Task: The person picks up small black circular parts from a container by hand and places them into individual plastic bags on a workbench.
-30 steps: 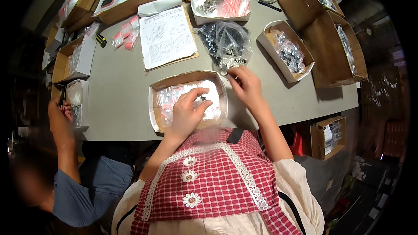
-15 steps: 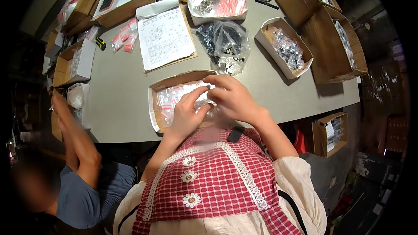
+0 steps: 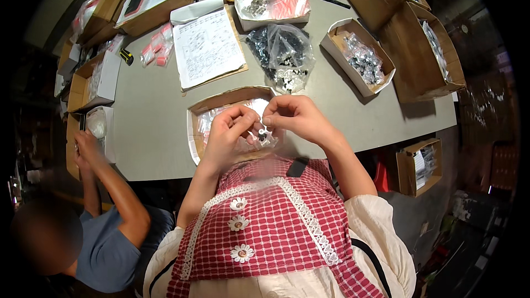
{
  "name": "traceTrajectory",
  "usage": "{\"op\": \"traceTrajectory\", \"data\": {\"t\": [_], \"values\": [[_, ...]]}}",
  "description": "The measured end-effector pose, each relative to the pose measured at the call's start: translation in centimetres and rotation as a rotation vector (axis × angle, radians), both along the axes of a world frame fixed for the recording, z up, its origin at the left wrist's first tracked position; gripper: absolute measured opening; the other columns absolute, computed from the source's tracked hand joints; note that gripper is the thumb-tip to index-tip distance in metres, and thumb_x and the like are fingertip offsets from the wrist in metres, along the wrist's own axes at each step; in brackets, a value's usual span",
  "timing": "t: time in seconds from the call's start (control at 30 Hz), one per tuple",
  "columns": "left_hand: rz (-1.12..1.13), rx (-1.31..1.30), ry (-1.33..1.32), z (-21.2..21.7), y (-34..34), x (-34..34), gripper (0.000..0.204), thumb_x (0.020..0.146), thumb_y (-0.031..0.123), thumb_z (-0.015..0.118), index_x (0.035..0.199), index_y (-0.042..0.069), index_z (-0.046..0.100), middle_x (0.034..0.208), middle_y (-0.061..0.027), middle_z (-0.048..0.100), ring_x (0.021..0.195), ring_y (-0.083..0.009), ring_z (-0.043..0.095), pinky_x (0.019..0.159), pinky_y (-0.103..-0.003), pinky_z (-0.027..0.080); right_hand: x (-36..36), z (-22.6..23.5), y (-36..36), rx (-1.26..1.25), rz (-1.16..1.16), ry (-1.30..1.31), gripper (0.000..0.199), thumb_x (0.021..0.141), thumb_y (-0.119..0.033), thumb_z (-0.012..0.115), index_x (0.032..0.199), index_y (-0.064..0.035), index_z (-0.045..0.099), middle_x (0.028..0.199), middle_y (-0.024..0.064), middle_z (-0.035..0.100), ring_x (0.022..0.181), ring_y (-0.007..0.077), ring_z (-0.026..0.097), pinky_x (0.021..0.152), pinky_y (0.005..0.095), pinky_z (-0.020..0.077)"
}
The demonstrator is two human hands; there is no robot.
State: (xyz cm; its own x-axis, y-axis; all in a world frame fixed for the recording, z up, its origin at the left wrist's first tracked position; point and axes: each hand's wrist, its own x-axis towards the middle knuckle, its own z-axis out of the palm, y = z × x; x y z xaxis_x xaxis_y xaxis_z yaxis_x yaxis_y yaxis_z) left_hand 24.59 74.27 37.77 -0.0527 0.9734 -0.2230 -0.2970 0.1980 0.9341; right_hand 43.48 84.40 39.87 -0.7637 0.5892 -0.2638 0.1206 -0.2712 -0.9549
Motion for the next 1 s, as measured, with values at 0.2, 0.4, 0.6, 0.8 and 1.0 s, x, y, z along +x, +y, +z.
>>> {"op": "traceTrajectory", "data": {"t": [0.2,0.4,0.6,0.8,1.0], "values": [[-0.039,-0.044,0.04,0.1,0.3,-0.1,0.014,0.094,0.013,0.061,0.089,0.001,0.061,0.069,-0.0033,0.064,0.059,-0.0076,0.06,0.05,-0.023,0.046,-0.2,-0.1,-0.3,-0.037,0.025,0.03,0.016,0.091,-0.01,0.071,0.102,-0.0012,0.063,0.079,0.0018,0.066,0.069,0.0094,0.064,0.063,0.0249,0.0527],[0.013,-0.012,0.184,0.3,-0.2,0.7,0.008,0.089,0.006,0.061,0.082,0.003,0.059,0.066,0.0014,0.057,0.058,-0.0036,0.051,0.055,-0.02,0.039,-0.6,-1.2,-0.6,-0.059,0.127,-0.029,0.013,0.095,-0.016,0.066,0.096,-0.0044,0.062,0.076,-0.0025,0.061,0.068,0.0065,0.058,0.061,0.0233,0.0469],[0.07,0.1,0.229,-0.1,-0.5,1.7,0.008,0.09,0.004,0.06,0.082,0.001,0.059,0.067,0.0013,0.057,0.059,-0.0039,0.05,0.055,-0.021,0.039,-0.3,-1.8,-1.5,-0.126,0.081,0.055,0.008,0.089,-0.012,0.058,0.086,-0.0053,0.061,0.074,-0.003,0.059,0.068,0.0057,0.055,0.061,0.0221,0.0438],[0.071,0.102,0.172,-1.7,0.2,2.3,0.008,0.091,0.005,0.059,0.085,0.001,0.06,0.071,-0.0002,0.06,0.062,-0.0039,0.051,0.057,-0.021,0.04,1.5,-2.4,-1.2,-0.131,0.004,0.063,0.008,0.082,-0.011,0.056,0.083,-0.0052,0.061,0.072,-0.0018,0.058,0.066,0.0079,0.053,0.062,0.0231,0.044],[0.111,-0.036,0.669,-5.2,0.8,1.8,0.018,0.088,0.014,0.069,0.094,0.0,0.059,0.08,-0.0083,0.064,0.07,-0.0157,0.06,0.065,-0.028,0.049,4.9,-3.9,1.5,-0.014,-0.53,0.166,0.012,0.091,-0.015,0.064,0.091,-0.0039,0.065,0.079,0.0021,0.063,0.068,0.0086,0.056,0.068,0.0241,0.0479]]}}
